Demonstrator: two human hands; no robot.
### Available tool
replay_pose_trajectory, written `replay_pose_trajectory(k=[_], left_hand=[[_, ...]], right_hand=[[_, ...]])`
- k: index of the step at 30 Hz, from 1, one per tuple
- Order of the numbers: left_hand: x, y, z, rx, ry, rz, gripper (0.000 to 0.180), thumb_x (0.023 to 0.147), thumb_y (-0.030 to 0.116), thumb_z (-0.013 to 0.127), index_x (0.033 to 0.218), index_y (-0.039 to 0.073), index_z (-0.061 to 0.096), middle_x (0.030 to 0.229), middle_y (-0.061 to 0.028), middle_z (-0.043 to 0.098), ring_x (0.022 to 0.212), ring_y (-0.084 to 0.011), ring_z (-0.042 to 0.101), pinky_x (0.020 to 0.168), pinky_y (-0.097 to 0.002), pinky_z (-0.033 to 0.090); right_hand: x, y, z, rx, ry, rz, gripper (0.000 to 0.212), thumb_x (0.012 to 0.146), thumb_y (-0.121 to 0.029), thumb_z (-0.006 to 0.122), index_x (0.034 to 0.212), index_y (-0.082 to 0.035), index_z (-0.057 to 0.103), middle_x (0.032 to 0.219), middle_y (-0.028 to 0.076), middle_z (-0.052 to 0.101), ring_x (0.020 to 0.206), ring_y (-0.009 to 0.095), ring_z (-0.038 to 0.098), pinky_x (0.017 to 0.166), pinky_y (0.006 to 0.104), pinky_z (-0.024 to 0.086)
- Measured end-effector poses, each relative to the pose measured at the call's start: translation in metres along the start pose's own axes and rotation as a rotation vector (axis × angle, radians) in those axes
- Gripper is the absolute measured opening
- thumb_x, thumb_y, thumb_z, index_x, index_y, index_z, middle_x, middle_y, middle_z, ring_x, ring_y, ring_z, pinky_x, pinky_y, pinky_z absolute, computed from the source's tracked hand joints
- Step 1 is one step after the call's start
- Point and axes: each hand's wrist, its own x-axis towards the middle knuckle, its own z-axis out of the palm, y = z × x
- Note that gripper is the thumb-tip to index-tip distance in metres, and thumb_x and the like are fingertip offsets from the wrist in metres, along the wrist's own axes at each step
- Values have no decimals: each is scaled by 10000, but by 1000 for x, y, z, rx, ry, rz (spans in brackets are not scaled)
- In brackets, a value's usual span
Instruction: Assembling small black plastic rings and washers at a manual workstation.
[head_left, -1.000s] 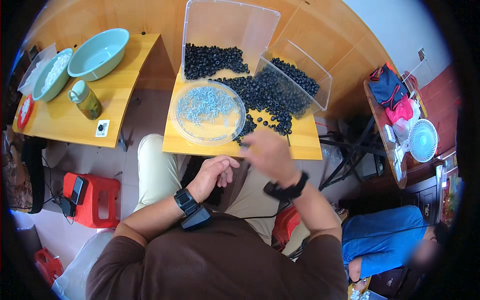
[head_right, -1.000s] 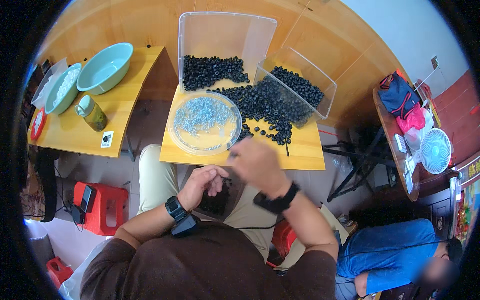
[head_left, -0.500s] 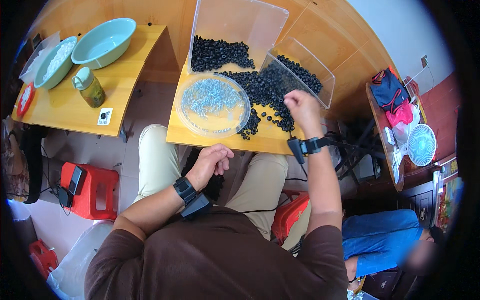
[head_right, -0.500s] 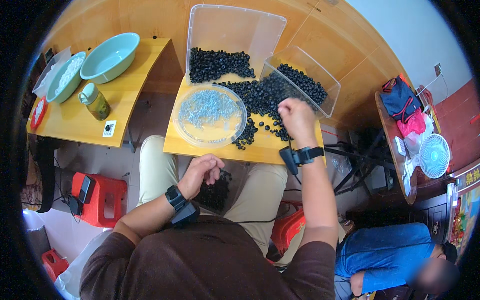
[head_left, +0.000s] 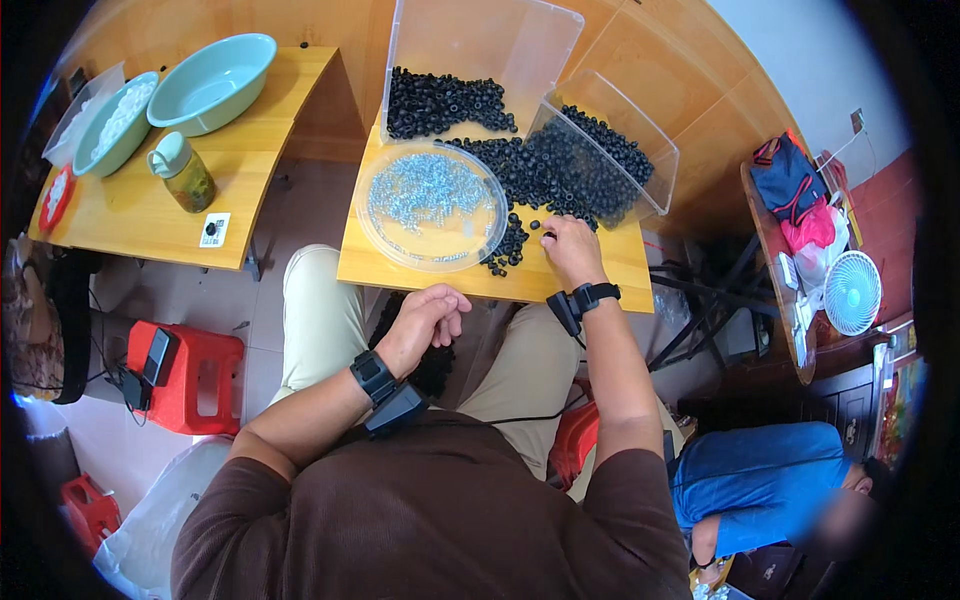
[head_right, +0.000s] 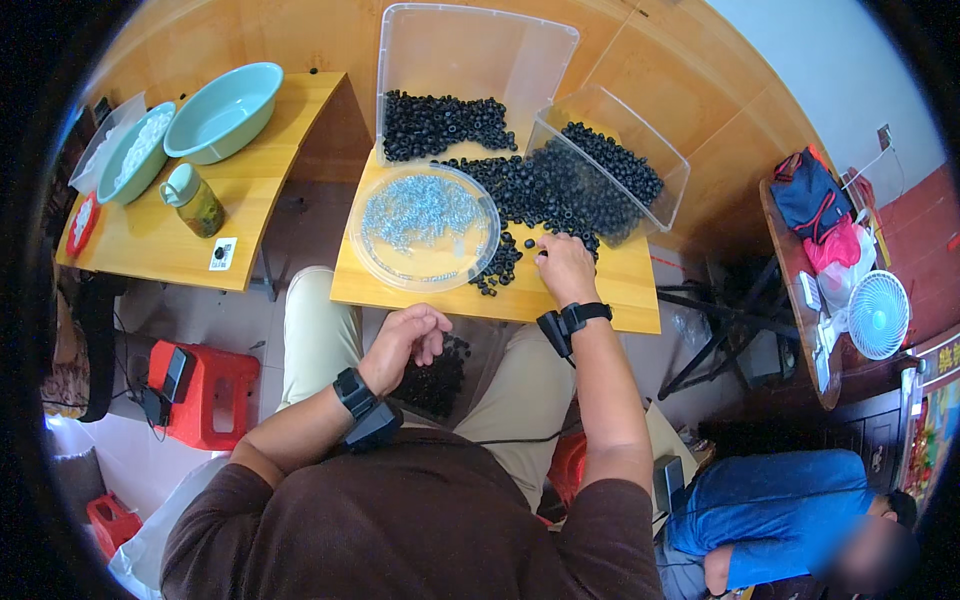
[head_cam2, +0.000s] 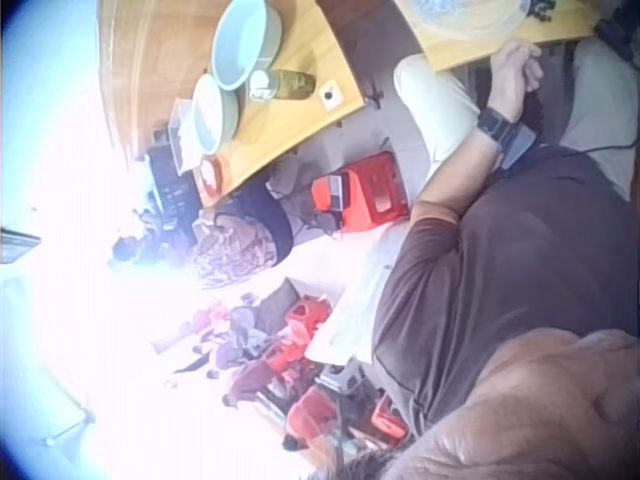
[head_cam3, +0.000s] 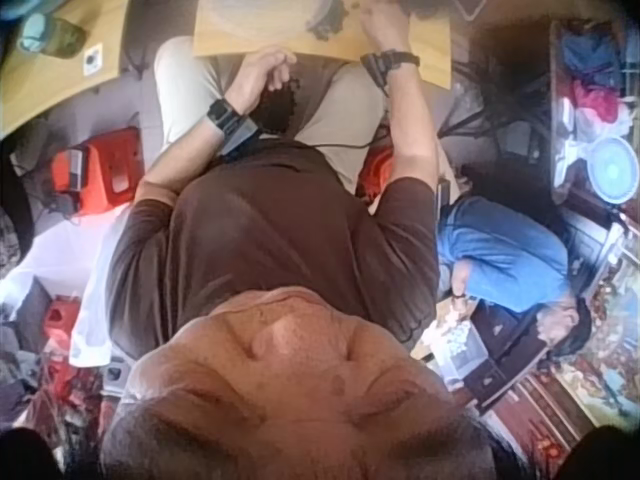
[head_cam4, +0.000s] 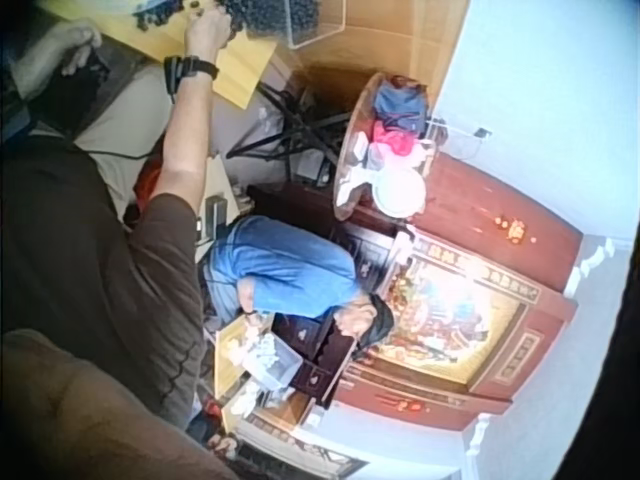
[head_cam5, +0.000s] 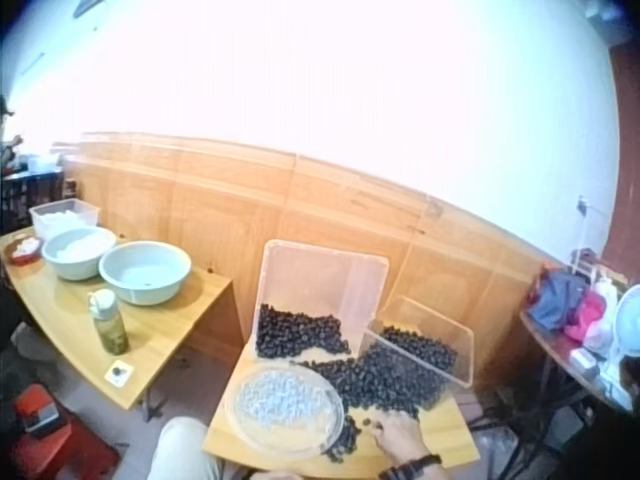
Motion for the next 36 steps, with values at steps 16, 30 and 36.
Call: replay_pose_trajectory(k=[16,30,36], left_hand=[[4,16,3,-129,-77,68,328,922,262,465,1144,26,522,815,-38,597,717,-115,573,624,-220,441],[3,9,-15,-135,-51,43,166,923,213,477,974,71,546,782,-30,589,673,-116,567,607,-230,437],[5,19,-32,-121,43,119,159,925,227,471,938,81,532,758,-26,582,653,-117,556,596,-229,429]], right_hand=[[-64,-122,-53,578,165,-484,232,704,-132,695,921,-69,640,768,83,565,746,266,564,649,355,463],[-66,-142,-40,635,134,-508,224,696,-91,692,916,-69,654,829,79,595,803,266,580,683,354,473],[-21,-132,-30,779,-73,-396,178,739,-94,666,912,-51,671,797,112,629,770,284,605,687,345,481]])
